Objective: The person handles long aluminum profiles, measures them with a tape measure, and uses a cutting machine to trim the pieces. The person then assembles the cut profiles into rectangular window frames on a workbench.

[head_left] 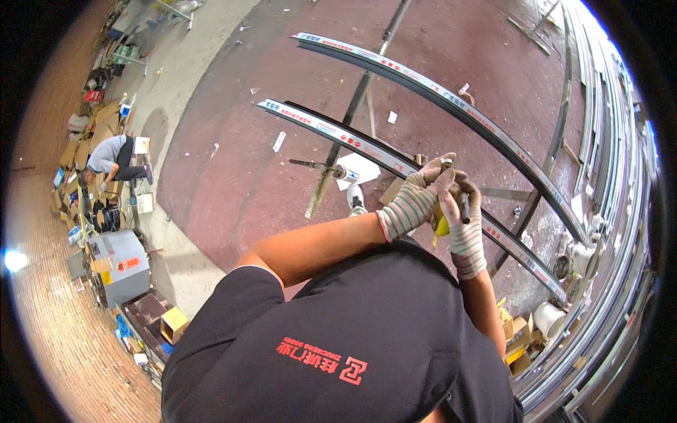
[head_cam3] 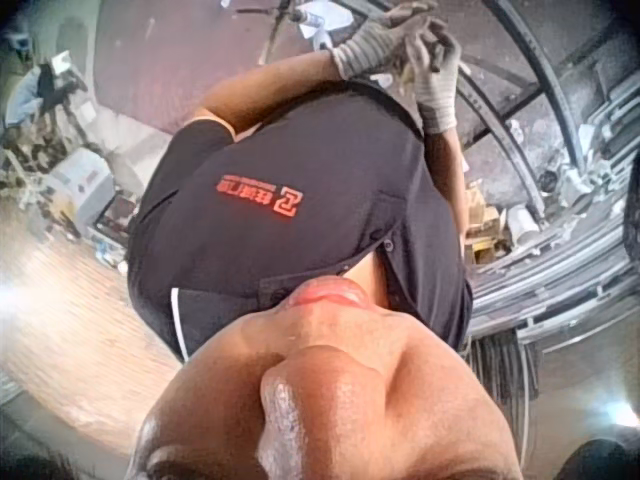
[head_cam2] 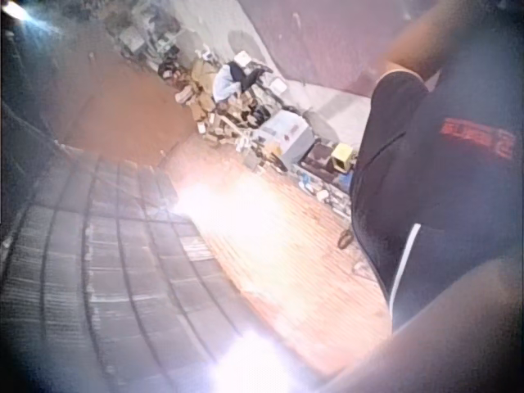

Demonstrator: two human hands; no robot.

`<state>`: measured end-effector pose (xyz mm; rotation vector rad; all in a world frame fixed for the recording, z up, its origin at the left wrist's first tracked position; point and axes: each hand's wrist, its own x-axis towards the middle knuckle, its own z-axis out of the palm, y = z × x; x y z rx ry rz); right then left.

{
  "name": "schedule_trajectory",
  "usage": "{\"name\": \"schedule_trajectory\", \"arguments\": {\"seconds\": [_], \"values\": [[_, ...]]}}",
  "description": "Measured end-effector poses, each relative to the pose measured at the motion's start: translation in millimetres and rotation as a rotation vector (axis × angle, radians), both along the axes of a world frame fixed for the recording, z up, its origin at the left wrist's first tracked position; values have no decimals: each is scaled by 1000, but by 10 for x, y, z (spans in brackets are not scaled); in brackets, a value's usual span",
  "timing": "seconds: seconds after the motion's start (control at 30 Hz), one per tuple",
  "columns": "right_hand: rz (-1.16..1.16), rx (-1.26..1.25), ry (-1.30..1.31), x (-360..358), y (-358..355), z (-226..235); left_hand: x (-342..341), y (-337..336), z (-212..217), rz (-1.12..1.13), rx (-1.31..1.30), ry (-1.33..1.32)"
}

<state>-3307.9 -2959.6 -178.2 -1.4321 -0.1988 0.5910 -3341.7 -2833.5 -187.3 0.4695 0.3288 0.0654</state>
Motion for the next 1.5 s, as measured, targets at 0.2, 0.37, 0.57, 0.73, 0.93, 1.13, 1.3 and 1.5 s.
{"name": "schedule_trajectory", "arguments": {"seconds": [0.2,0.37,0.57,0.73,0.93,1.13,1.3,1.5], "values": [[353,-306,227,-42,-573,156,-75,557,97,202,371,301],[480,-795,-298,24,-1552,25,-207,1675,-325,414,290,353],[239,-955,-342,181,-2770,-100,-733,3269,-1072,712,347,559],[42,-743,-368,124,-2988,-453,-864,3463,-1456,713,389,671],[64,-814,-584,18,-2682,-759,-845,3173,-1549,601,522,727],[28,-805,-516,-32,-2760,-830,-780,3125,-1578,652,585,832],[27,-783,-500,-4,-2763,-799,-785,3099,-1539,624,543,837],[-28,-739,-697,39,-2445,-596,-867,3087,-1356,410,770,888]]}}
